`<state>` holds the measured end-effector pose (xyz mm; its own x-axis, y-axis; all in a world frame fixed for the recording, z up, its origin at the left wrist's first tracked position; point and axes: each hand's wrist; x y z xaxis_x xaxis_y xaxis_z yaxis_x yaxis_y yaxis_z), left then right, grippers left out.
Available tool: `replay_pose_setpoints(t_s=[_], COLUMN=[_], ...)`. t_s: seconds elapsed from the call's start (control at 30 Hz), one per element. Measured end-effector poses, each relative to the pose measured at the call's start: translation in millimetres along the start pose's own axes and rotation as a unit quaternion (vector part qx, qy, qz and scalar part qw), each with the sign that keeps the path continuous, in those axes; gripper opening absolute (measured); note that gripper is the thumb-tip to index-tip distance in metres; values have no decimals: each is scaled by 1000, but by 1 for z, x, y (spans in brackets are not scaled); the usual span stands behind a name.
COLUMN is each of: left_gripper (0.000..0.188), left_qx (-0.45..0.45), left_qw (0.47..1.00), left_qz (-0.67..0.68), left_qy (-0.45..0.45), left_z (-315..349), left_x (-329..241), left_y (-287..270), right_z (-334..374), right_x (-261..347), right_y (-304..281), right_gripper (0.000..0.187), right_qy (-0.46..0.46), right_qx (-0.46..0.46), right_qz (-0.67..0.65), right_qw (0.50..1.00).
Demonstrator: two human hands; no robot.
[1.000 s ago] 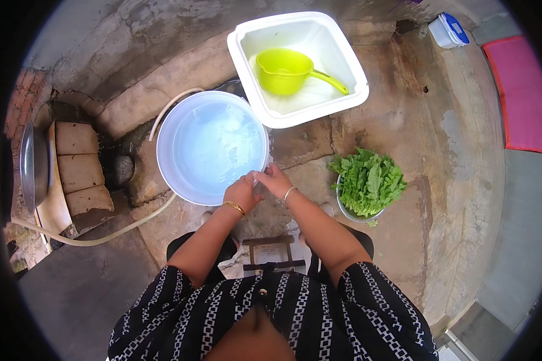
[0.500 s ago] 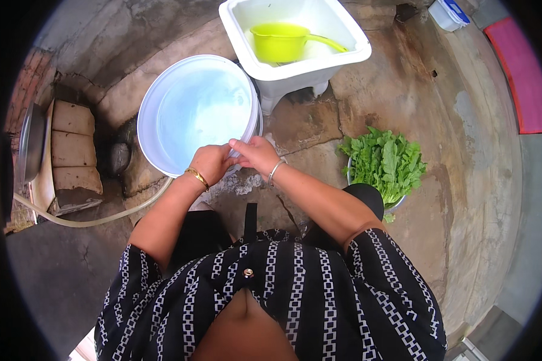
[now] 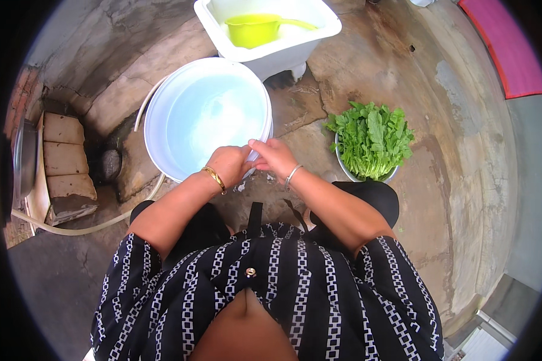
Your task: The person picks up a bunch of leafy greens from a bowl, places it into a bucket of water, and rubs the leaves underwater with both hands.
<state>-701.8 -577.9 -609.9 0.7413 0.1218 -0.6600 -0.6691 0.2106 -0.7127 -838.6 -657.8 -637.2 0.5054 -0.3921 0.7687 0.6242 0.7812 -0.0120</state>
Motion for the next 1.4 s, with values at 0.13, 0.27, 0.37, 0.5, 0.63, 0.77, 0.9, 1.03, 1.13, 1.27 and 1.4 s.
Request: replay_pose_setpoints(t_s=[0.13,0.27,0.37,0.5,0.63,0.77,0.9,1.03,1.13,1.27,1.4], left_gripper=[28,28,29,29,19,19,21,21,21,16,17], left_qx=[20,22,47,-64,-11,62,59,47,100,38,20], left_qw=[1000,999,993,993,994,956,966,959,915,915,900], left_qz=[5,-39,-112,-77,73,262,188,99,225,263,253], left_qy=[11,7,-12,68,82,-113,-169,-260,-319,-304,-353], left_z=[-7,-16,-18,-69,-165,-245,-271,-288,-309,-309,-307], left_x=[-14,-22,-44,-107,-109,-58,-46,-11,8,49,47], left_y=[16,28,7,-12,54,181,260,295,318,339,312], right_z=[4,2,-1,11,36,39,33,14,-3,-23,-24], right_x=[-20,-28,-14,23,45,-50,-207,-312,-364,-347,-354], right_y=[-15,-29,-53,-139,-242,-358,-439,-446,-460,-435,-421], right_gripper=[49,55,60,51,40,34,35,36,37,36,35], right_qy=[-12,-37,-32,-110,-97,-78,56,200,262,280,226], right_qx=[-23,-33,51,7,-74,-339,-516,-579,-501,-457,-425], right_qz=[-1,4,180,280,268,122,128,221,191,197,205], right_qw=[1000,999,982,954,956,930,845,759,803,821,853])
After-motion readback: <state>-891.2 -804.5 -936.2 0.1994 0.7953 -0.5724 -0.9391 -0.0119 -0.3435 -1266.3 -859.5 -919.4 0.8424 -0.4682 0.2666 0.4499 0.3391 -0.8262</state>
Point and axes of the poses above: each hand's wrist, its own z-axis away from the middle knuckle, its own y-axis out of the palm, x = y × z, and after that the axes turned 14 degrees about z, right-handed
